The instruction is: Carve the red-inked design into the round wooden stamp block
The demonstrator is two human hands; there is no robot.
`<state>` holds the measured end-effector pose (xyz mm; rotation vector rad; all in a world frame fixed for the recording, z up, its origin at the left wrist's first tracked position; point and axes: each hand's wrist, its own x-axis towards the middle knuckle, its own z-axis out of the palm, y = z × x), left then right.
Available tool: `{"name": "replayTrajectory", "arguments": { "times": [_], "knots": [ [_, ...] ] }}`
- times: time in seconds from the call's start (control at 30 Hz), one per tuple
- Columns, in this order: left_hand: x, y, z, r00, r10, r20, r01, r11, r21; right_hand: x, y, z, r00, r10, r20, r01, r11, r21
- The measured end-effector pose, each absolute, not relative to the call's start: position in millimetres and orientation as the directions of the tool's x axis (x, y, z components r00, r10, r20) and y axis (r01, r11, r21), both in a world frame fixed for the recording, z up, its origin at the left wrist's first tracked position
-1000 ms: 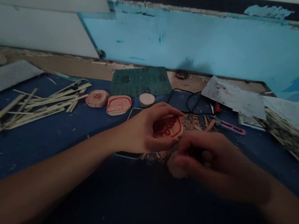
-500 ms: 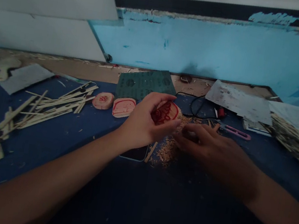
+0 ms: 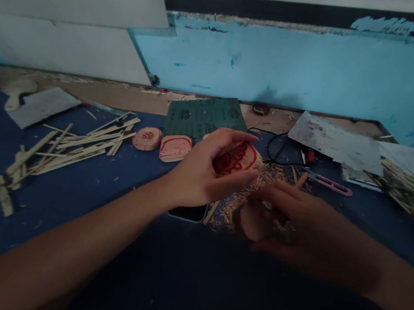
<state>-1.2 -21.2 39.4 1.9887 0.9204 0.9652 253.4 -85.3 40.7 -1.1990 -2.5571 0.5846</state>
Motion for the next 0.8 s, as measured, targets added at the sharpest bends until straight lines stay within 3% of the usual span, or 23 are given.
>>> {"name": "replayTrajectory", "arguments": {
  "times": [0.13,0.23,0.4,0.53,0.7,0.8],
  "knots": [
    [-6,-20,45,0.517,0.825,0.228,0.395,-0.466,0.792,247,-87,36,-0.658,0.744,-0.118,0.715,0.568,-0.407],
    [-7,-17,45,0.503,0.842,0.198,0.471,-0.459,0.754,247,-85,36,-0.656,0.746,-0.117,0.715,0.563,-0.414],
    [-7,-7,40,0.426,0.904,-0.017,0.506,-0.223,0.833,250,-82,36,-0.657,0.751,-0.069,0.707,0.582,-0.402],
    [-5,-3,37,0.378,0.925,-0.026,0.527,-0.192,0.828,250,-81,34,-0.661,0.744,-0.094,0.711,0.582,-0.394],
    [-4,-8,42,0.381,0.924,0.026,0.403,-0.191,0.895,251,-78,39,-0.643,0.765,0.036,0.657,0.575,-0.487],
    [-2,-17,41,0.495,0.868,0.039,0.337,-0.233,0.912,252,-80,47,-0.529,0.837,0.140,0.570,0.472,-0.672]
  ]
}}
